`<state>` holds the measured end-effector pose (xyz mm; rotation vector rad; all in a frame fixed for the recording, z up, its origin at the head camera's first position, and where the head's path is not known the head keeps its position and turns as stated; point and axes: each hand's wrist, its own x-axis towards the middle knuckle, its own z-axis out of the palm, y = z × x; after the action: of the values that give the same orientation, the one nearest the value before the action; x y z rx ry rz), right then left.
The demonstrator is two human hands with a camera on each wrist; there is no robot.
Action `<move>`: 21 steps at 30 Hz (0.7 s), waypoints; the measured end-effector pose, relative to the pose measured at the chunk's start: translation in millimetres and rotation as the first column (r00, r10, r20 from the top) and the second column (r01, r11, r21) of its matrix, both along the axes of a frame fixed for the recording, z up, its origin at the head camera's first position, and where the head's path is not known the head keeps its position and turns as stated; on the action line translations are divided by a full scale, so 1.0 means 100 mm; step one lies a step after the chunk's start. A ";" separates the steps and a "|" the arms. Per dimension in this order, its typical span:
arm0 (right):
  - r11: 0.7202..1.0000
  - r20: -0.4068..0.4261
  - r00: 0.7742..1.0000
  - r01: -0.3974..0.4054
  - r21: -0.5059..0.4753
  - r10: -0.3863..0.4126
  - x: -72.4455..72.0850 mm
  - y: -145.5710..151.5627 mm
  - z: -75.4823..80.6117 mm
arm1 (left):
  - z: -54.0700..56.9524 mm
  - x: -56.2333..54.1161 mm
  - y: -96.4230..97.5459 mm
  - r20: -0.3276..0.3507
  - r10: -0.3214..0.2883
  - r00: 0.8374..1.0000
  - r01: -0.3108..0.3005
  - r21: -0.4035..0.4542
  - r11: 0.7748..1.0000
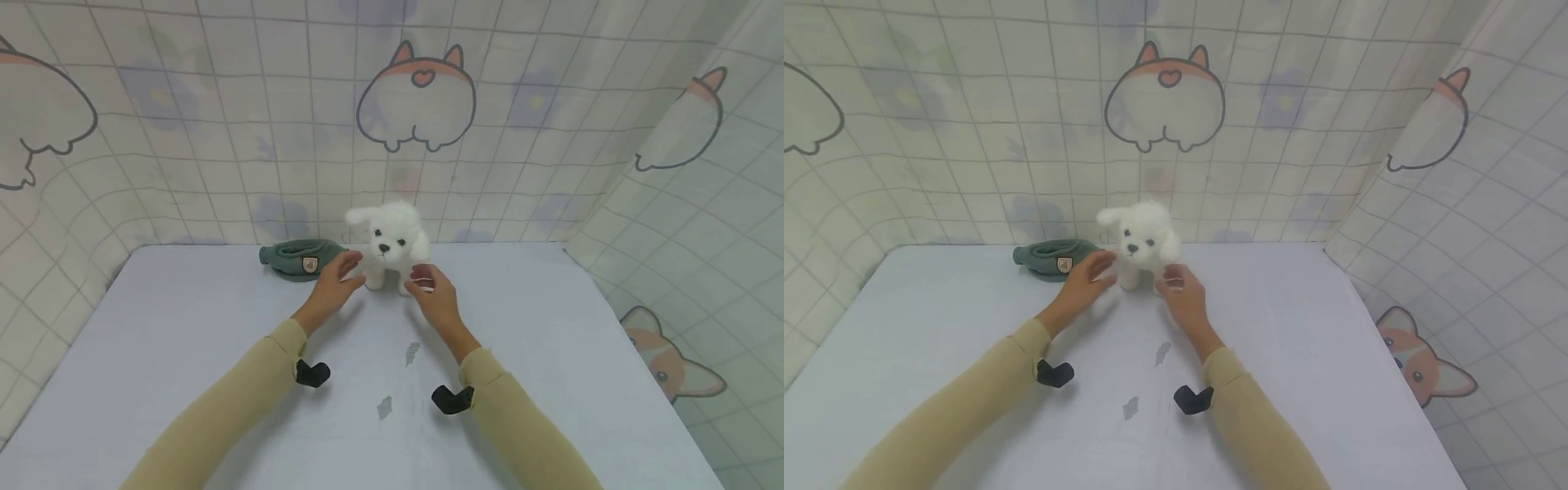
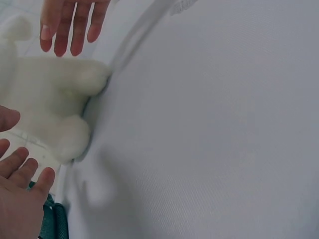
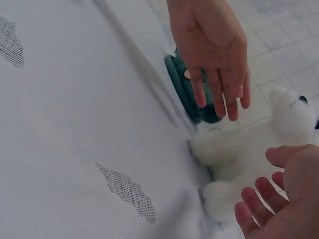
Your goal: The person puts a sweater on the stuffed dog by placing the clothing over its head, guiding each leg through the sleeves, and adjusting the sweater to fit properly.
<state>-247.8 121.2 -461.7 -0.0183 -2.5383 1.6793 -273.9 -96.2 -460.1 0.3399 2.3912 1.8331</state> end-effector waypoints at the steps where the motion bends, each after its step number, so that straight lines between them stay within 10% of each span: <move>1: 1.000 0.007 1.000 0.001 -0.001 -0.001 0.01 -0.01 0.00 | 0.01 0.01 -0.01 0.000 0.003 1.000 -0.003 0.003 1.000; 21: 0.996 0.011 0.996 -0.093 -0.011 0.093 0.06 -0.32 -0.02 | 0.11 0.12 -0.27 0.003 0.060 0.998 -0.060 -0.068 0.996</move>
<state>-241.6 89.2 -463.7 0.0917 -2.5763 1.7302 -261.5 -123.0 -448.7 0.2589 2.4795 1.7690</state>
